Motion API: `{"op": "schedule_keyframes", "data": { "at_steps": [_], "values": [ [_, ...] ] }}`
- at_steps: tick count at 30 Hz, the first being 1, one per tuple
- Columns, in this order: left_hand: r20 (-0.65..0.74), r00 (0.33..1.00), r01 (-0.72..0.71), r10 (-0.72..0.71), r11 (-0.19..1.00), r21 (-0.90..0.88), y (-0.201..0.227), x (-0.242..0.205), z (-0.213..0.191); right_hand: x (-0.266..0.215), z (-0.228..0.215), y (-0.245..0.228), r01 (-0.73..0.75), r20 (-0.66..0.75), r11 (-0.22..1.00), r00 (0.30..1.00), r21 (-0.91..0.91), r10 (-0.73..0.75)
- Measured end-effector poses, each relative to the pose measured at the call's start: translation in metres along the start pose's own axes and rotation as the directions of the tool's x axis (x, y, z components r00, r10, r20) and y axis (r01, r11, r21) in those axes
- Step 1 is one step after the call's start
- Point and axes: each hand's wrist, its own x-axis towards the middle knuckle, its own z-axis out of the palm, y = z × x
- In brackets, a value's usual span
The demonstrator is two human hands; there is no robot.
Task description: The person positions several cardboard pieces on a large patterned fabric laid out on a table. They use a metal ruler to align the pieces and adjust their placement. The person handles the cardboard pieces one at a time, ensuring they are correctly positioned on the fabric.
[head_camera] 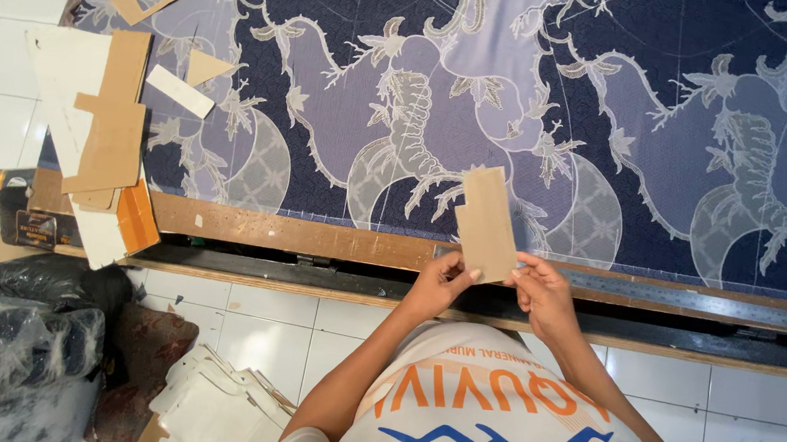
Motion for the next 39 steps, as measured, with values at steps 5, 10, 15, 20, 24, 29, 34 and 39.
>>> {"op": "schedule_keyframes", "data": {
  "at_steps": [5, 10, 15, 20, 24, 29, 34, 39],
  "values": [
    [-0.036, 0.999, 0.015, -0.016, 1.0, -0.013, -0.01, -0.009, -0.005, 0.001, 0.008, 0.007, -0.017, 0.046, 0.996, 0.999, -0.092, 0.021],
    [-0.086, 0.996, 0.02, -0.018, 0.999, 0.029, -0.011, -0.005, -0.006, 0.017, 0.01, -0.002, -0.022, 0.087, 0.985, 0.996, -0.169, 0.037],
    [-0.184, 0.983, 0.024, -0.013, 0.998, 0.061, -0.007, -0.002, -0.004, 0.036, 0.009, -0.001, 0.011, 0.162, 0.974, 0.986, -0.224, 0.027],
    [-0.205, 0.978, 0.045, -0.021, 0.993, 0.113, 0.016, -0.007, -0.004, 0.044, 0.01, 0.004, 0.17, 0.255, 0.943, 0.962, -0.286, -0.096],
    [-0.198, 0.98, 0.04, 0.01, 0.968, 0.247, 0.041, -0.008, -0.014, 0.04, 0.018, 0.01, 0.163, 0.228, 0.915, 0.97, -0.37, -0.081],
    [-0.113, 0.993, 0.063, -0.016, 0.903, 0.425, 0.06, -0.011, -0.041, 0.03, 0.044, 0.022, 0.214, 0.097, 0.904, 0.977, -0.369, -0.192],
    [0.003, 0.998, 0.05, -0.062, 0.833, 0.551, 0.073, -0.022, -0.097, 0.01, 0.09, 0.04, 0.127, -0.096, 0.941, 0.982, -0.312, -0.164],
    [0.029, 0.951, -0.265, 0.307, 0.764, 0.589, 0.068, -0.034, -0.179, 0.006, 0.111, 0.058, 0.183, -0.256, 0.967, 0.94, -0.179, -0.225]
  ]
}}
